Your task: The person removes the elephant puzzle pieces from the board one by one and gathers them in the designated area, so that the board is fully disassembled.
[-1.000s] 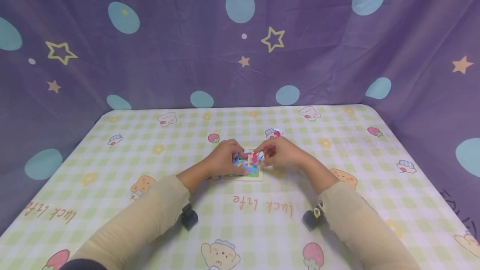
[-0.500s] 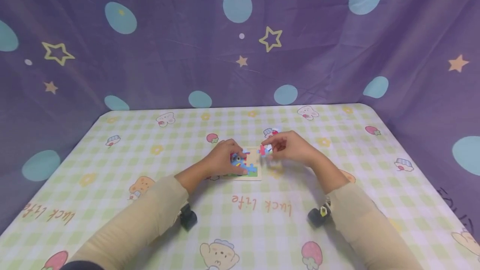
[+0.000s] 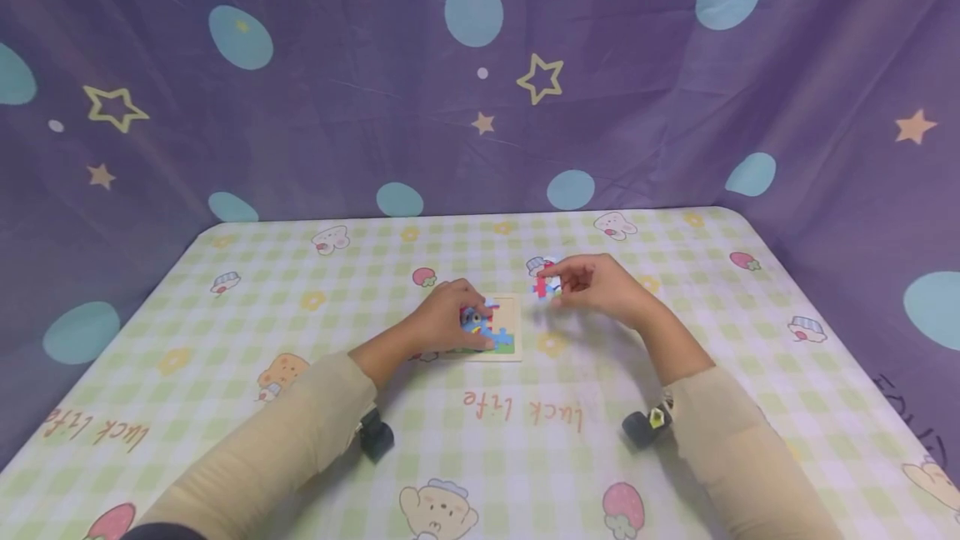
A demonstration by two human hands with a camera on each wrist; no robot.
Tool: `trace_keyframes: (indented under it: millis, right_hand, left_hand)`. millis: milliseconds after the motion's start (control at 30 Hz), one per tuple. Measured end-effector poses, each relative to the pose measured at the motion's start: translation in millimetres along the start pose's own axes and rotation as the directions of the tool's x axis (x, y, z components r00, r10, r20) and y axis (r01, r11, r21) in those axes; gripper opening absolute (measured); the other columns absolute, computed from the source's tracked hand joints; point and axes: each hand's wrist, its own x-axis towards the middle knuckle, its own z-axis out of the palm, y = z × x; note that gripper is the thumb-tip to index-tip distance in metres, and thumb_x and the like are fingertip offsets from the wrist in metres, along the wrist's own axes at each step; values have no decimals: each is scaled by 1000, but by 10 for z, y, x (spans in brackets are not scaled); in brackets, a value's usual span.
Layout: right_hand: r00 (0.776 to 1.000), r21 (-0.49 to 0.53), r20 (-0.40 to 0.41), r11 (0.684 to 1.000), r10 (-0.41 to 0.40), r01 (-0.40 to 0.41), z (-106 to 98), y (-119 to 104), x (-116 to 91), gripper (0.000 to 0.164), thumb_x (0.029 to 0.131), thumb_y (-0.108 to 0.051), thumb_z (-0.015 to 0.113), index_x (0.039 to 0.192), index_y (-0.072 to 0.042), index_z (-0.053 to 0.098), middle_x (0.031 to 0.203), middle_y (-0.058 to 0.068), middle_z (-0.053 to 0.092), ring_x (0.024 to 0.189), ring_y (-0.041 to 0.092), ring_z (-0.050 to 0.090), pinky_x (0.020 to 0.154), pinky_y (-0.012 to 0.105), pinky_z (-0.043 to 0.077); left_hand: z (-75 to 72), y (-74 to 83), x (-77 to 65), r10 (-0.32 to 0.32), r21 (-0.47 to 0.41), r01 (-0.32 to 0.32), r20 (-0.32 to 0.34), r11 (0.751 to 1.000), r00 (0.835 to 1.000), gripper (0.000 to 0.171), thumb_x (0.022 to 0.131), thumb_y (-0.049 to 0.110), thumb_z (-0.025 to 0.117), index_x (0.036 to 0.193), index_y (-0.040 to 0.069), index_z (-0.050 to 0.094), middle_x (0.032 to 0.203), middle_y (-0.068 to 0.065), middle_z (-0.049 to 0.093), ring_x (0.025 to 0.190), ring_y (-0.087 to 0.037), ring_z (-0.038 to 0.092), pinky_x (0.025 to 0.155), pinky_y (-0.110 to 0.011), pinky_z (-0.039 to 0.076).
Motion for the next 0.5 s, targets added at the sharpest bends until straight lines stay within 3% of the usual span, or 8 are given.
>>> trace_keyframes:
  millis: [500]
  right_hand:
    - [996, 20, -73, 999, 47, -46, -181, 116, -40, 43, 84, -6, 77, 125, -1, 64, 93, 9, 60, 82, 17, 56, 71, 28, 52]
  left_hand:
    - [12, -6, 13, -2, 4, 2, -1, 1000, 1000, 42, 72, 36, 88, 105, 15, 74, 108, 1, 57, 100, -20, 49, 93, -36, 43]
